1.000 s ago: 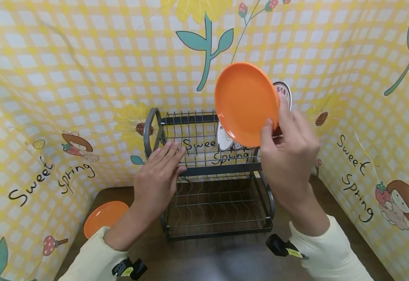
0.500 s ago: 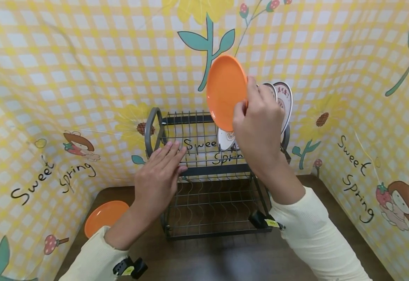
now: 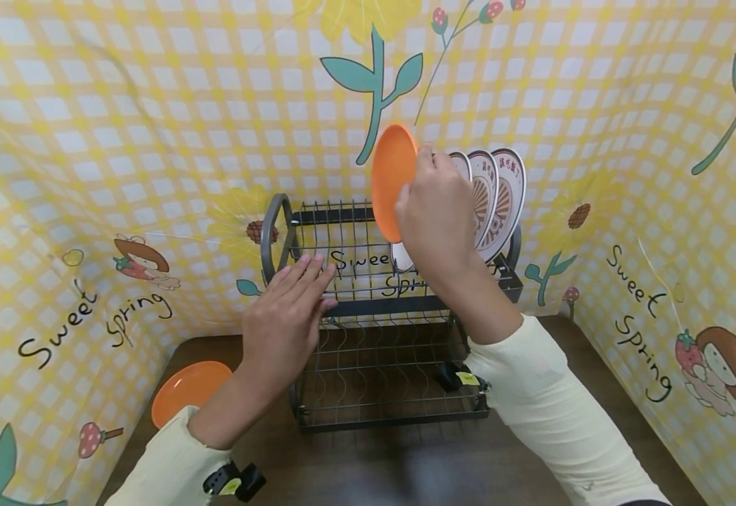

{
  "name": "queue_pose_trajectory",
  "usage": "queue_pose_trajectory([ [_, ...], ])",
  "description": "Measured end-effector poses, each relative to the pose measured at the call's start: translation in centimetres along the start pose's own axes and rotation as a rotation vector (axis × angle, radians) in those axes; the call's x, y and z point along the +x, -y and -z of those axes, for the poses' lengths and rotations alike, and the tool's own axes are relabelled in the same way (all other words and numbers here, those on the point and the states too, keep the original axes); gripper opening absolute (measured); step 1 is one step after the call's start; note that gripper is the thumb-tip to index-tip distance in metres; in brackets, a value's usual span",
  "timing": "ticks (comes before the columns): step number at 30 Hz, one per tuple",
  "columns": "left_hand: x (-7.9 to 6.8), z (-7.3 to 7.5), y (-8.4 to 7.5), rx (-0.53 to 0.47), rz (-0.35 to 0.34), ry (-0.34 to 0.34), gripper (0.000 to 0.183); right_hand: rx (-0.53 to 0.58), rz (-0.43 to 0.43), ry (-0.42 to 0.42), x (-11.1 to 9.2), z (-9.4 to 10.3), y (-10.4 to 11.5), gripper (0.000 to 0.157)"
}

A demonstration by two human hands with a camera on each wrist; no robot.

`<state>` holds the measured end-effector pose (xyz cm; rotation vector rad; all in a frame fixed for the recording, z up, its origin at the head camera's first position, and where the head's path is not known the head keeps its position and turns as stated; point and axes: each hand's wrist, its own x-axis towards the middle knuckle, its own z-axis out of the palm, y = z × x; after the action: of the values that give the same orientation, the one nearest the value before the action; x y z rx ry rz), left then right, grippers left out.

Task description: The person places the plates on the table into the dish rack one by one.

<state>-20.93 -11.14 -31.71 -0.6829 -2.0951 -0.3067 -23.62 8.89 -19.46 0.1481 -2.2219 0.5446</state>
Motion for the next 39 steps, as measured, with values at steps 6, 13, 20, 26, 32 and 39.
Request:
queue_pose_trajectory([
  [6, 0.1, 0.1, 0.0, -0.007, 0.001, -0.003, 0.042, -0.035, -0.020, 0.092, 0.5, -0.6, 0.3, 0.040],
  [13, 0.1, 0.1, 0.0, 0.011, 0.002, 0.014, 0.042, -0.191, -0.044, 0.218, 1.0, -1.2, 0.8, 0.034],
  [20, 0.2, 0.2, -0.1, 0.015, -0.002, 0.008, 0.042, -0.163, -0.076, 0.319, 1.2, -1.9, 0.8, 0.020],
  [26, 0.1, 0.2, -0.1, 0.022, -0.012, 0.005, 0.041, -0.098, -0.104, 0.382, 1.4, -2.3, 0.9, 0.013],
  [32, 0.1, 0.1, 0.0, 0.027, -0.018, -0.008, 0.040, -0.120, -0.060, 0.387, 1.5, -2.7, 0.8, 0.010],
  [39, 0.0, 0.1, 0.0, 0.019, -0.007, 0.001, 0.041, -0.141, -0.070, 0.401, 1.7, -3.1, 0.5, 0.013],
])
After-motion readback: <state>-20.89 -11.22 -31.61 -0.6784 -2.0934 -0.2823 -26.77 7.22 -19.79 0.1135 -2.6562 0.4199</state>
